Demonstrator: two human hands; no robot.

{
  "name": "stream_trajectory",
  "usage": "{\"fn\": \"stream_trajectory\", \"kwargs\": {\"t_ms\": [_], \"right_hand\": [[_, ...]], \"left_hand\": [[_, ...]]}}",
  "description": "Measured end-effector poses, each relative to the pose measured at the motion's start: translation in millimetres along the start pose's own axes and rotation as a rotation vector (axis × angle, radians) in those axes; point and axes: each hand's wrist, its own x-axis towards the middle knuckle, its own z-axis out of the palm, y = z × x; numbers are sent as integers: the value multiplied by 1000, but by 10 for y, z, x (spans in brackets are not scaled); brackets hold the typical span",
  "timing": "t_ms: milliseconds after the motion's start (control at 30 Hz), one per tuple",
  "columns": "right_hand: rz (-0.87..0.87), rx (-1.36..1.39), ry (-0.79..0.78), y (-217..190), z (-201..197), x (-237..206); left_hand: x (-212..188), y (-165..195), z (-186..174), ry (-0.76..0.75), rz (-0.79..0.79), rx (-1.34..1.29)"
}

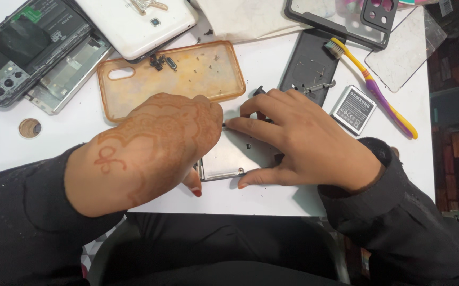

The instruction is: The person uses a screwdriver to remove screws from a smartphone's internal frame, detaches a metal shield, and repositions components on the motherboard. The person then places the shield back and secures it with screws.

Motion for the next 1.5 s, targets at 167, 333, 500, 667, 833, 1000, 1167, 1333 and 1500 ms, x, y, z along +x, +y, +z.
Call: {"fn": "stream_trajectory", "kwargs": {"t_ms": [167,333,500,667,833,1000,1167,1333,1500], "right_hand": [[1,8,-4,11,22,-1],[4,23,-13,14,31,3],[6,43,-18,7,13,7],[28,54,-24,0,47,57],[24,34,-16,17,67,111],[29,61,-34,41,81,128],[54,80,-61,58,90,139],[62,109,-69,14,91,90],[69,142,-51,-7,53,84]], "left_hand": [[-51,62,3,-145,-223,-183],[-100,26,17,68,1,-151],[-39,-24,101,-26,-73,-234],[23,-240,242,225,155,13],[83,-424,414,66,-8,-502],[32,-418,402,123,95,-733],[-17,-195,114,63,-3,-225],[-38,-26,-55,16,33,39],[-73,-30,-54,189,123,69]]}}
